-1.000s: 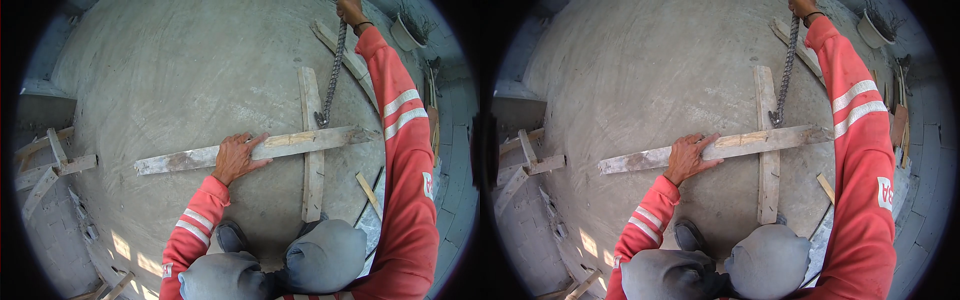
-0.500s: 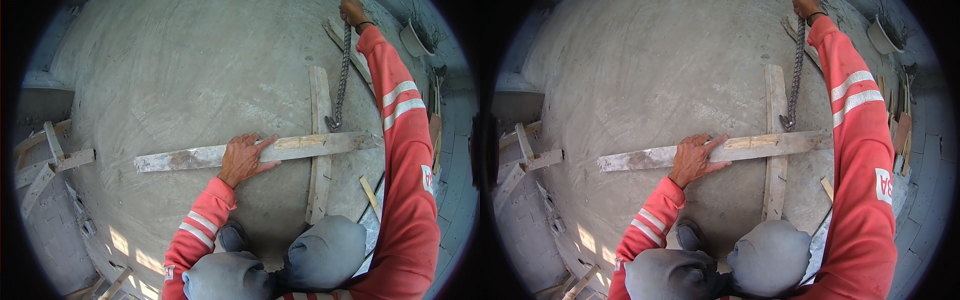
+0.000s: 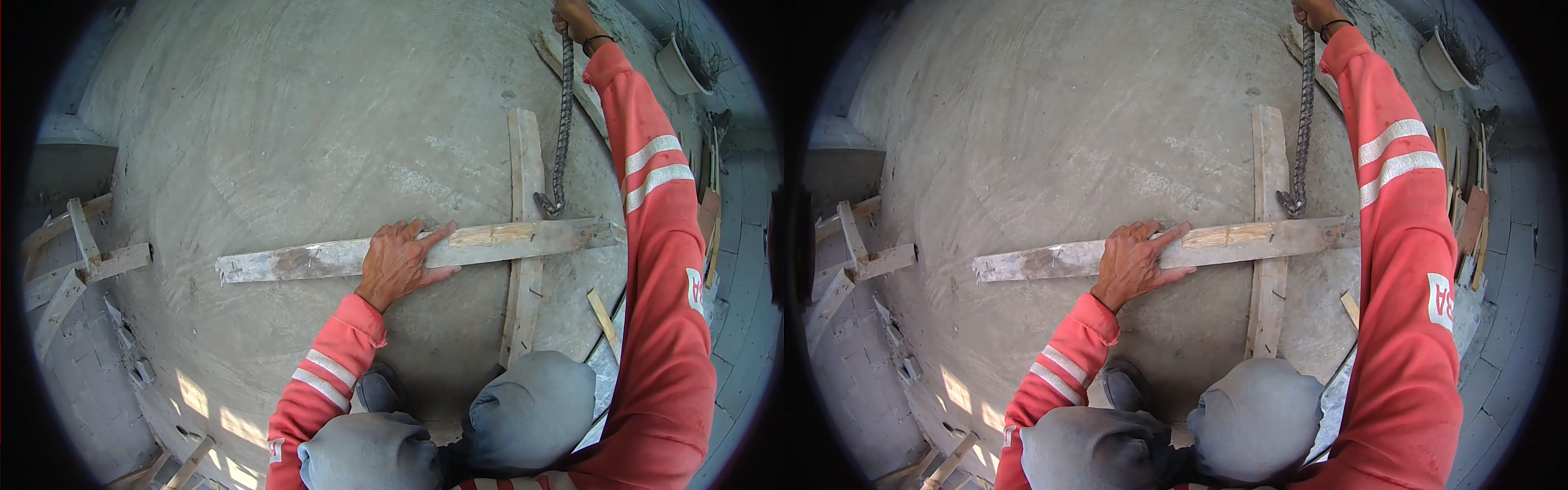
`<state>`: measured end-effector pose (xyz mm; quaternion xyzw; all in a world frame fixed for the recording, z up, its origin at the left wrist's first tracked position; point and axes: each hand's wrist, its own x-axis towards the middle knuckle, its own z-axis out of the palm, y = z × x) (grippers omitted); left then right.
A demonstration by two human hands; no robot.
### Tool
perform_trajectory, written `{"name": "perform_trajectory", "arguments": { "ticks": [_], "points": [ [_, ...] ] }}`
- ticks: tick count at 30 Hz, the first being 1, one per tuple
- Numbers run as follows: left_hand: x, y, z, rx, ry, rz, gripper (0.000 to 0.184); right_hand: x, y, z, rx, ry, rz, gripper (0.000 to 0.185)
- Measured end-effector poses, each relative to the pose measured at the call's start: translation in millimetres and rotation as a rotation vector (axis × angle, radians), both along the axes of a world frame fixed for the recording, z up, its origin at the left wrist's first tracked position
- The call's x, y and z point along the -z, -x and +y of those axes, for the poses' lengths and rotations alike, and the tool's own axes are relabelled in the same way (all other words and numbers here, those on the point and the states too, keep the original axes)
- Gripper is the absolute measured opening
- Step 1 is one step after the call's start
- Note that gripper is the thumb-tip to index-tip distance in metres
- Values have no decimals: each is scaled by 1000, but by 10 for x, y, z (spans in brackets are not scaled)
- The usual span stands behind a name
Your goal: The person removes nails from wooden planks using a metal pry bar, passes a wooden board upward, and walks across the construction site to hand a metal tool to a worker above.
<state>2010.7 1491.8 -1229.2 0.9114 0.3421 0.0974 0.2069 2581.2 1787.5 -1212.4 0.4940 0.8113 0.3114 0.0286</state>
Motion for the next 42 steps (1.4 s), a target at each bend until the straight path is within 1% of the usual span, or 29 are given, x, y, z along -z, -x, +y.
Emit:
{"name": "perform_trajectory", "arguments": {
  "ticks": [2,3,5,6,8,9,11,12,13,14,15,17,18,20,21,23,24,26,27,29,31,32,34,35,38,39,40,42],
  "points": [
    [10,4,-6,0,-4,-13,69,-56,183,-50,185,153,563,10],
    [7,2,-4,0,-1,-7,69,-149,348,-112,185,154,563,10],
    [6,3,-5,-2,3,0,69,-350,696,-249,487,336,1482,7],
    [9,3,-3,-3,-3,-12,69,-329,683,-253,487,338,1482,7],
    [15,2,-7,-6,-4,-24,69,-282,638,-292,217,412,1680,4],
    [16,2,-2,-4,1,-11,69,-236,590,-261,220,413,1680,4],
    [20,3,-10,-5,9,3,69,-140,505,-136,421,482,1891,5],
    [21,4,-9,-5,3,-4,68,-161,546,-157,420,483,1892,5],
    [21,3,-4,-4,-4,-11,68,-184,581,-188,310,518,1873,7],
    [17,4,-2,-3,-3,-10,68,-200,624,-214,201,552,1851,14],
    [11,0,-1,-5,-4,2,68,-226,729,-220,202,552,1852,14],
    [7,-6,-11,-4,-4,13,68,-263,949,-206,539,320,1960,28],
    [5,-5,-11,-3,-3,21,68,-271,965,-209,538,319,1961,28],
    [4,5,-8,-3,-3,31,68,-276,1012,-214,490,211,1716,41],
    [8,4,-8,-4,-2,26,68,-379,1084,-266,489,213,1717,41],
    [23,0,-9,-8,0,20,69,-701,1245,-432,523,204,1833,42],
    [31,3,-6,-10,-11,13,68,-721,1225,-474,522,204,1832,42],
    [36,6,-5,-12,-28,1,68,-818,1160,-558,417,93,1846,45],
    [34,11,-7,-8,-16,18,69,-946,1162,-591,523,59,1943,43],
    [23,6,-3,-1,-12,28,69,-1298,1346,-980,425,-29,1954,42],
    [-3,-4,-3,0,6,44,69,-867,-175,-902,-141,457,2045,41],
    [-20,-11,10,0,-3,36,69,-912,-148,-994,-147,451,2036,41],
    [-53,-13,5,-3,29,59,69,-1086,144,-1317,-303,407,2231,41],
    [-42,-10,10,-2,11,53,69,-1201,397,-1347,-281,466,2313,38],
    [-39,0,-1,-2,-7,32,70,-2081,2100,-1689,243,-83,2155,39],
    [-62,-8,6,-9,27,70,72,-2194,2107,-1634,183,27,2225,40],
    [-78,-14,-4,-14,66,110,75,-2332,2056,-1530,182,26,2223,40],
    [-95,-43,-4,-22,59,126,74,-2595,1864,-1272,-104,284,2433,42]
  ]
}}
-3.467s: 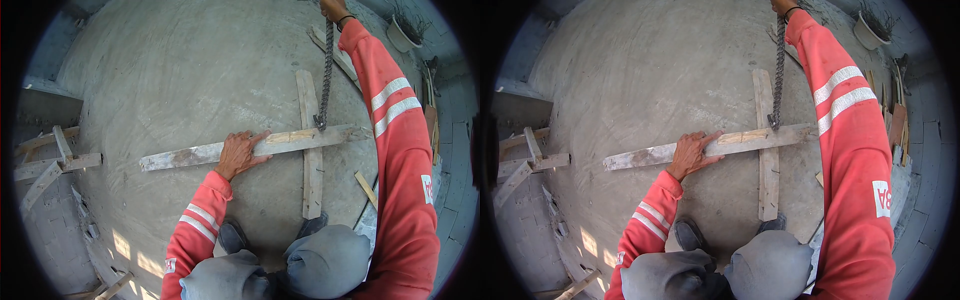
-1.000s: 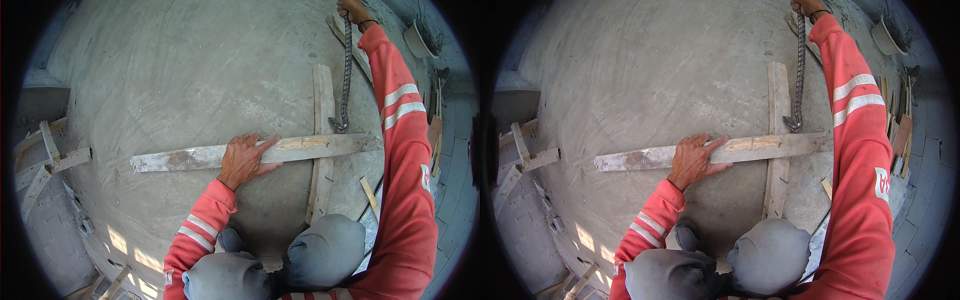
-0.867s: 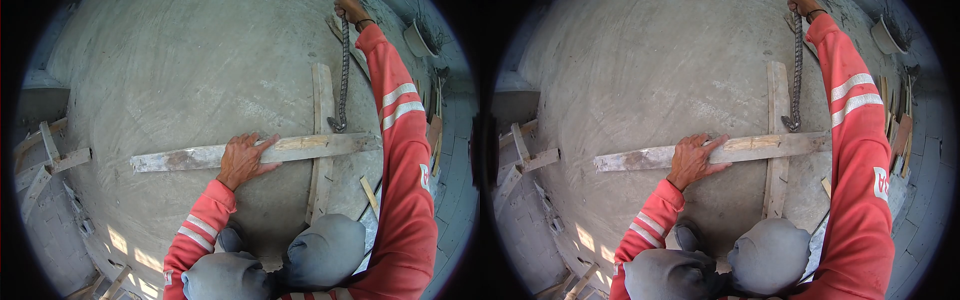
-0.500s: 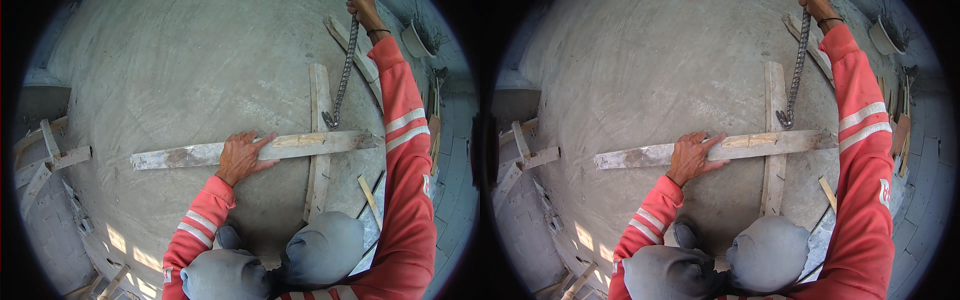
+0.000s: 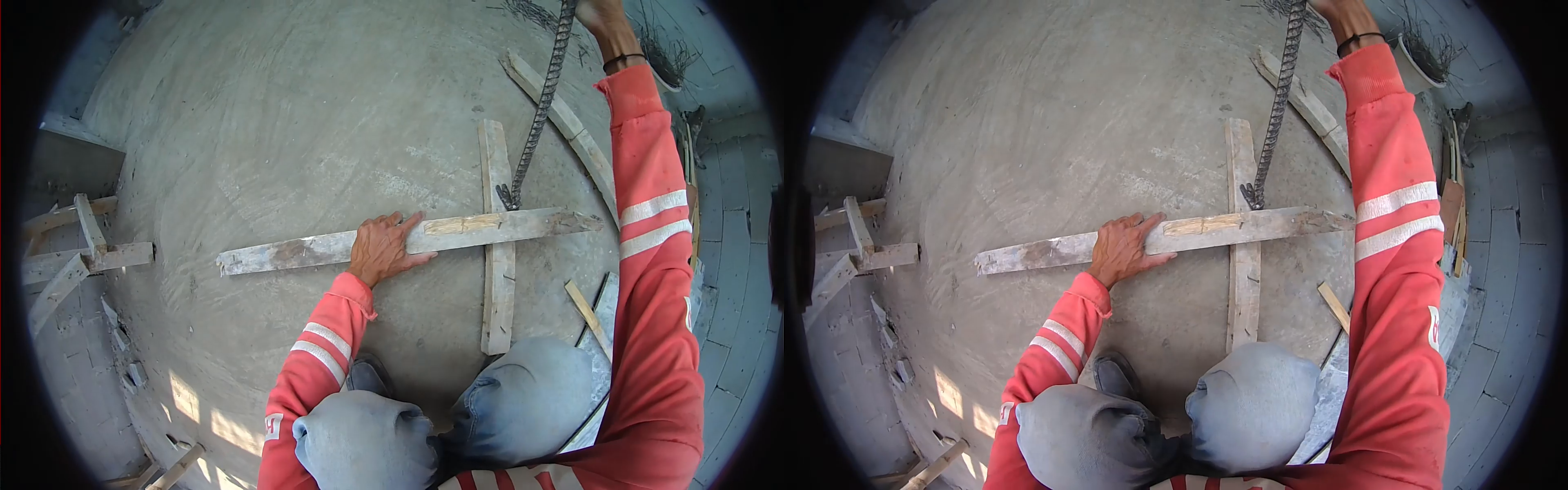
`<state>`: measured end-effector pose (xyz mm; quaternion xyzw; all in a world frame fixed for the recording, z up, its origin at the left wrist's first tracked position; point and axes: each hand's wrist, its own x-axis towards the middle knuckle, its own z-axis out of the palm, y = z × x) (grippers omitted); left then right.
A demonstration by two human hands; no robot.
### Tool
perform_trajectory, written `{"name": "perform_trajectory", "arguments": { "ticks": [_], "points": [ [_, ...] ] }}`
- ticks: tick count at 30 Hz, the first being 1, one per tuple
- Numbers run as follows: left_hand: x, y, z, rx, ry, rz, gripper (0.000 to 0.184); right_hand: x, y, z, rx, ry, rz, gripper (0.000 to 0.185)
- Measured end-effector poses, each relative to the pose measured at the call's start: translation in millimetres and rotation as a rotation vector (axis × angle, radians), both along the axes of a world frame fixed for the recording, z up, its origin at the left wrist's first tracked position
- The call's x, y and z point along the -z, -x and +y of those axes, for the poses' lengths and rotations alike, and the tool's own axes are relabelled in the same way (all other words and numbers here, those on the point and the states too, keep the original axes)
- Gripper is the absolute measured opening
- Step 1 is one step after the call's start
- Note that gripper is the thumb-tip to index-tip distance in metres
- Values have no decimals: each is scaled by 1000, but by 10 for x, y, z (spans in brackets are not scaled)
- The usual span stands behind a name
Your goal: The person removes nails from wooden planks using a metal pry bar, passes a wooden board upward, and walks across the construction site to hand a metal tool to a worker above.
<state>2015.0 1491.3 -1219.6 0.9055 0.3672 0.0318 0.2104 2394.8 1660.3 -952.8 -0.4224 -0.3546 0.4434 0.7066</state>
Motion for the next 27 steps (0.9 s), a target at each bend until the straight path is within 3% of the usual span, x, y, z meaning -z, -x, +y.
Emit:
{"name": "perform_trajectory", "arguments": {
  "ticks": [4,7,8,9,10,13,18,22,25,27],
  "points": [
    [-38,-32,6,-11,9,66,72,-262,-241,-60,-96,49,-208,44],
    [18,5,28,2,-27,37,72,-483,135,-714,105,-82,-197,46],
    [42,9,18,2,-29,34,72,-446,-142,-709,105,-84,-199,46],
    [60,13,16,3,-31,39,72,-364,-646,-690,-237,-117,-105,46],
    [53,12,28,4,-36,45,72,-438,-558,-771,-579,-151,-9,45],
    [29,9,13,0,-35,52,73,-533,498,-1562,273,-288,-250,42],
    [10,5,-9,-5,-50,49,71,-489,414,-1938,284,-355,-226,39],
    [39,1,-24,-7,-57,36,68,-466,100,-1322,482,-228,-156,38],
    [15,-9,-39,-5,-76,40,67,-250,-410,-733,783,48,-232,46],
    [41,-10,-39,6,-79,59,70,-175,-534,-586,836,124,-197,47]
  ]
}}
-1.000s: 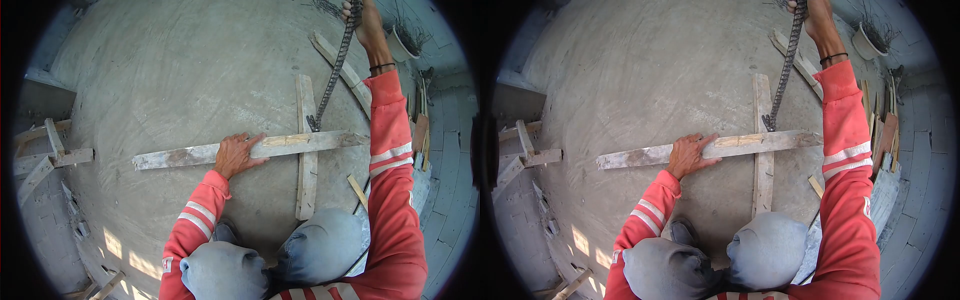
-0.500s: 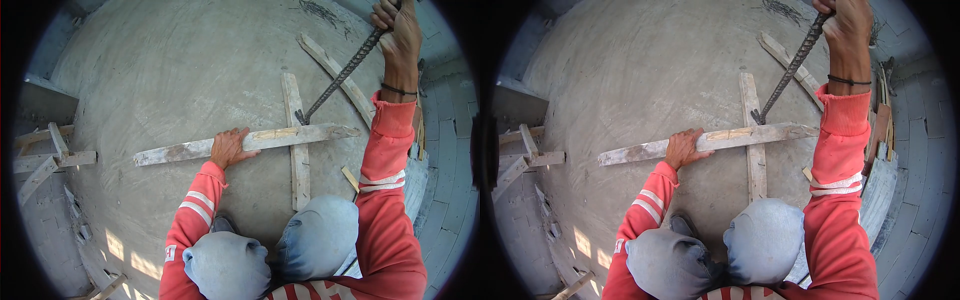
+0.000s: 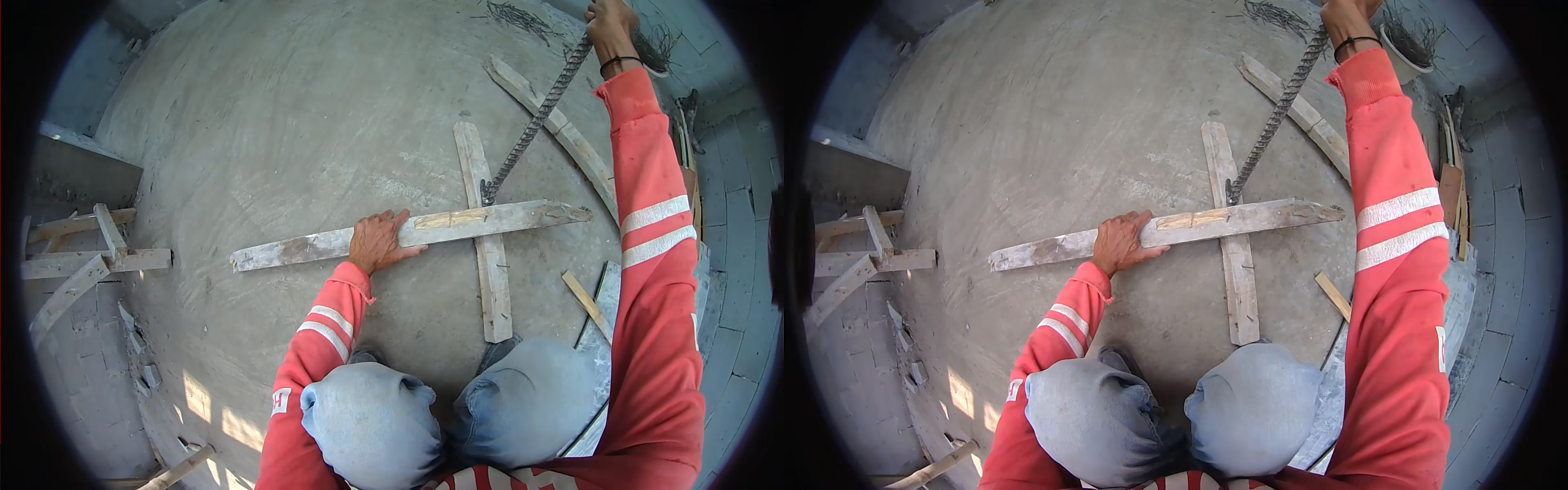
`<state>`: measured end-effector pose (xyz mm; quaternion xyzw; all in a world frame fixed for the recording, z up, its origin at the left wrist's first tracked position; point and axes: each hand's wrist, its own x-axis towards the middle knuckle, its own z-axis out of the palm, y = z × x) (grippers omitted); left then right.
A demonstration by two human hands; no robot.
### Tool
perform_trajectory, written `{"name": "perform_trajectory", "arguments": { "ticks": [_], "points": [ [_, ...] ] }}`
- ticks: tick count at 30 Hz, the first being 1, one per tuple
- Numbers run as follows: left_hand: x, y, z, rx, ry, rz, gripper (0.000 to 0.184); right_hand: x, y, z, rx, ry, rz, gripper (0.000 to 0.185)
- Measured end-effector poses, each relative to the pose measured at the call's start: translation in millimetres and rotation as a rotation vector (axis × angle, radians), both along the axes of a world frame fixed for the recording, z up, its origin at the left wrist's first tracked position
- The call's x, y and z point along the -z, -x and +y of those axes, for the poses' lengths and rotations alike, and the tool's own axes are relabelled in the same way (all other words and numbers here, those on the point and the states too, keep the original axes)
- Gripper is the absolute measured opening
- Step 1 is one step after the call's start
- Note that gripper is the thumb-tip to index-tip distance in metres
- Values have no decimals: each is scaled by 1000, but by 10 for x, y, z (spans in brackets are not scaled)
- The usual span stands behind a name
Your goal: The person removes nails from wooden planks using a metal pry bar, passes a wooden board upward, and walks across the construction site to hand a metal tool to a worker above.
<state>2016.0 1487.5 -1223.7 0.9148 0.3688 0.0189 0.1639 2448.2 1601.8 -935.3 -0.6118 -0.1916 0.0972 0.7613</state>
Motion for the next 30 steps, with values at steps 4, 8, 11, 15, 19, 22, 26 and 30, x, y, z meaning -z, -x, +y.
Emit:
{"name": "perform_trajectory", "arguments": {
  "ticks": [4,8,11,15,19,22,26,30],
  "points": [
    [-24,-18,26,-5,20,33,73,-93,77,-469,-103,-133,19,41],
    [-7,125,-3,7,-48,-2,73,-450,708,-1346,-280,-389,-62,34],
    [-88,178,-26,32,-108,-31,73,-534,980,-1599,-285,-418,-122,33],
    [22,172,-50,24,-64,-26,68,-514,1018,-1358,-154,-330,-189,27],
    [-55,85,16,7,92,58,73,-272,894,-766,-71,-194,-193,34],
    [-107,132,93,176,-13,139,84,-278,992,-724,-145,-213,-209,32],
    [-849,-58,420,399,-42,474,103,-370,1261,-740,-70,-209,-225,30],
    [-1243,-738,299,469,67,527,102,-305,1080,-676,-13,-165,-237,31]
  ]
}}
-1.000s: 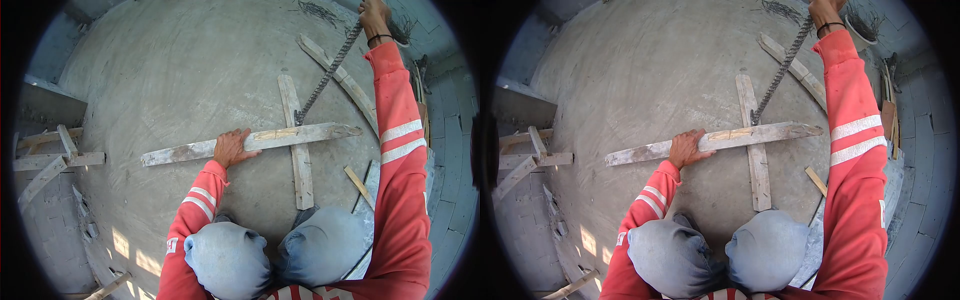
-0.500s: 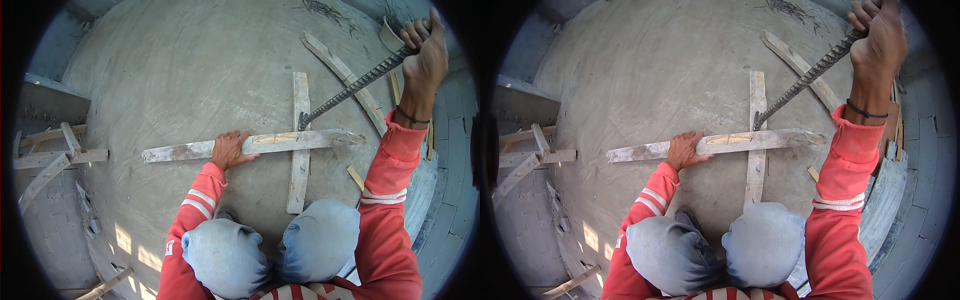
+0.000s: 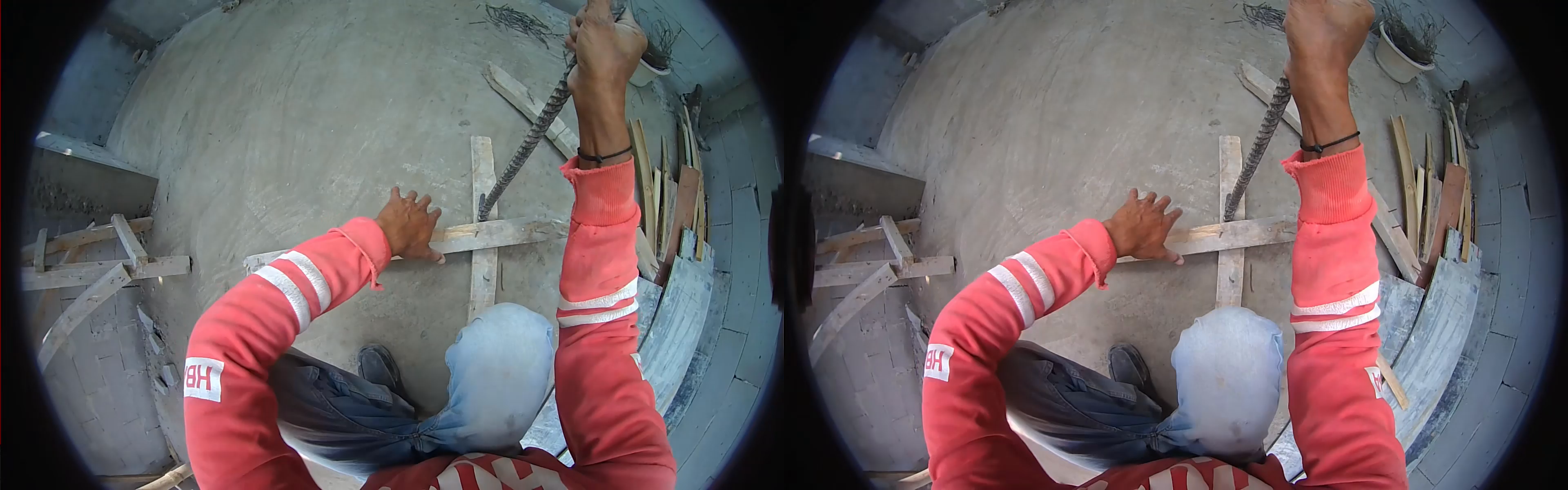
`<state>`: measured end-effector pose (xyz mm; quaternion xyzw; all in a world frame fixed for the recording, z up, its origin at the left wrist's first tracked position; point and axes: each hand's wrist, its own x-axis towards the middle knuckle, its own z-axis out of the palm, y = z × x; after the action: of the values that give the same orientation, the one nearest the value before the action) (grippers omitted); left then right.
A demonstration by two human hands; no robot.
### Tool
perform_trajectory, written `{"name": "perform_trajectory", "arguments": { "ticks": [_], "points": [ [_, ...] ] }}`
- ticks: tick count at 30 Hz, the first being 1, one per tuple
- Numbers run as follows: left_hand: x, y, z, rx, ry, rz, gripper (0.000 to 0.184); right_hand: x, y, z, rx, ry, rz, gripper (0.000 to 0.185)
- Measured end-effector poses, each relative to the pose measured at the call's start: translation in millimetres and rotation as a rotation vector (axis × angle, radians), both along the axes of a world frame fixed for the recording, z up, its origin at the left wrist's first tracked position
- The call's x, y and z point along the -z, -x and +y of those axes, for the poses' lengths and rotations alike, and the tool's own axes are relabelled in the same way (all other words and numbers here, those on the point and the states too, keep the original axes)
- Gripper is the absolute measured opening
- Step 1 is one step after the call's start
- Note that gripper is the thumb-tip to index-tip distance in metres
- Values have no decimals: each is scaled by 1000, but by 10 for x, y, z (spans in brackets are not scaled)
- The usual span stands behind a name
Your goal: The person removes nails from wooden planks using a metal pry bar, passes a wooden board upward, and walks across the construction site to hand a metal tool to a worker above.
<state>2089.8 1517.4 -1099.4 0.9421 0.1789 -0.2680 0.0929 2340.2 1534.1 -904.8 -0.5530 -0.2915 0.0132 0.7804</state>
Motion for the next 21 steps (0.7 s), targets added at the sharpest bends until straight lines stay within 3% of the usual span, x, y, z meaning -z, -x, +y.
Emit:
{"name": "perform_trajectory", "arguments": {
  "ticks": [4,6,9,12,14,18,20,21],
  "points": [
    [908,-291,-613,-54,-120,-257,92,234,-531,451,187,206,-206,41],
    [1175,-368,-716,-424,32,-442,85,445,-861,886,301,375,-323,48],
    [1108,-396,-752,-473,-14,-585,82,783,-1279,1548,308,399,-282,51],
    [1146,-420,-719,-500,32,-558,83,1125,-1462,1992,293,414,-308,53],
    [1167,-418,-737,-509,41,-579,83,1063,-1270,2023,-44,586,-55,54],
    [1150,-425,-666,-528,69,-610,83,1450,-1459,2499,-117,621,83,40],
    [1182,-427,-628,-551,68,-632,83,2106,-2177,2931,367,785,-1615,27],
    [1196,-447,-623,-570,60,-661,82,2149,-2193,2920,347,796,-1622,27]
  ]
}}
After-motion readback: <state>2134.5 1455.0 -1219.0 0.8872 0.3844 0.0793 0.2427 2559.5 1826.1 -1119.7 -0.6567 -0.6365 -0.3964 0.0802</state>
